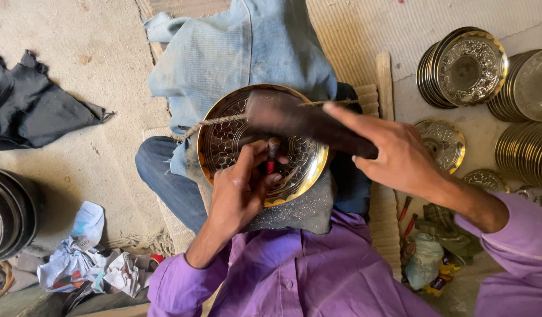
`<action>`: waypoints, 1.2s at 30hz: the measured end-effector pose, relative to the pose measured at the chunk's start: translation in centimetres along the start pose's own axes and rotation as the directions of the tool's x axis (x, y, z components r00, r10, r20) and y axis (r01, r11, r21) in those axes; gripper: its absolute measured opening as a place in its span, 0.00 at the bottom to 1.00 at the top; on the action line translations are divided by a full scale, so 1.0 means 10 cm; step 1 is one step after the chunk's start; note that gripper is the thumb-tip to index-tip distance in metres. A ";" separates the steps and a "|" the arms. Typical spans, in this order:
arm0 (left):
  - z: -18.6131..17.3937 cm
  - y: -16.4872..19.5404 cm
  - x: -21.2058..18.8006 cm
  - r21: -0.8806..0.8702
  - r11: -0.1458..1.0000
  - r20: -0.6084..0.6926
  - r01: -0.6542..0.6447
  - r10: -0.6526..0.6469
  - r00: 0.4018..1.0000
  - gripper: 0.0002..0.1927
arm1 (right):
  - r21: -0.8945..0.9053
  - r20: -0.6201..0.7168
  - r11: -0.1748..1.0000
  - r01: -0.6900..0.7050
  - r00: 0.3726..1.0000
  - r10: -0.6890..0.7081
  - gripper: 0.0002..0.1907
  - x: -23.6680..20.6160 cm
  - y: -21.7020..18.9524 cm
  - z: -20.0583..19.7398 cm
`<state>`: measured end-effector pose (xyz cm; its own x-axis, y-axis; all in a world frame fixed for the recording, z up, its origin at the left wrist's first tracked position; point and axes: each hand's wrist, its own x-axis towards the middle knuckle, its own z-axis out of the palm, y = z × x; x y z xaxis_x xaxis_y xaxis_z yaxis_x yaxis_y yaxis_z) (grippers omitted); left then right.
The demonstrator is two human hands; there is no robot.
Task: The person sits on the floor with a decorated brass plate resting on a cushion, holds a small punch against the plate's patterned surface with one hand, and repeatedly strikes the punch with a wooden mallet held in the other hand to emboss the design. Stacks of finished brass plates sit beside them on the floor.
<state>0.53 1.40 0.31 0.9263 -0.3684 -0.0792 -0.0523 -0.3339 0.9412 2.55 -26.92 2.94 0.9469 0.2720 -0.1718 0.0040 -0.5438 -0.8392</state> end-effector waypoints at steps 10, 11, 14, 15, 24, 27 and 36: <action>0.01 0.00 0.00 0.014 1.000 -0.015 -0.027 0.028 1.000 0.26 | -0.211 0.129 0.977 0.004 0.991 0.024 0.54 0.03 0.00 -0.03; 0.01 0.00 0.00 0.009 1.000 -0.010 -0.009 0.010 1.000 0.26 | -0.433 0.192 0.901 0.034 0.980 0.055 0.53 0.03 0.01 -0.02; 0.01 -0.01 0.00 0.004 1.000 -0.003 0.001 -0.001 1.000 0.26 | -0.288 0.139 0.957 -0.041 0.987 0.084 0.53 0.01 0.05 0.00; 0.01 -0.01 0.00 0.007 1.000 -0.005 -0.016 0.016 1.000 0.27 | -0.090 0.090 0.992 -0.088 0.991 0.096 0.54 -0.01 0.06 0.01; 0.00 -0.03 0.00 0.017 1.000 0.007 -0.012 0.012 1.000 0.25 | -0.103 0.108 0.993 0.052 0.993 -0.041 0.52 -0.05 0.14 0.02; 0.00 -0.04 0.01 0.016 0.999 0.009 -0.032 0.032 0.999 0.26 | -0.151 0.132 0.986 -0.073 0.987 0.093 0.54 -0.06 0.11 0.00; 0.00 -0.01 0.02 -0.035 0.999 0.019 -0.034 0.035 0.999 0.27 | -0.018 0.033 0.994 -0.106 0.994 0.106 0.55 -0.10 0.03 0.02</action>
<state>0.67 1.37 0.22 0.9167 -0.3960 -0.0528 -0.0704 -0.2903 0.9543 1.56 -27.14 2.76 0.9306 0.2390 -0.2771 -0.0903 -0.5839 -0.8068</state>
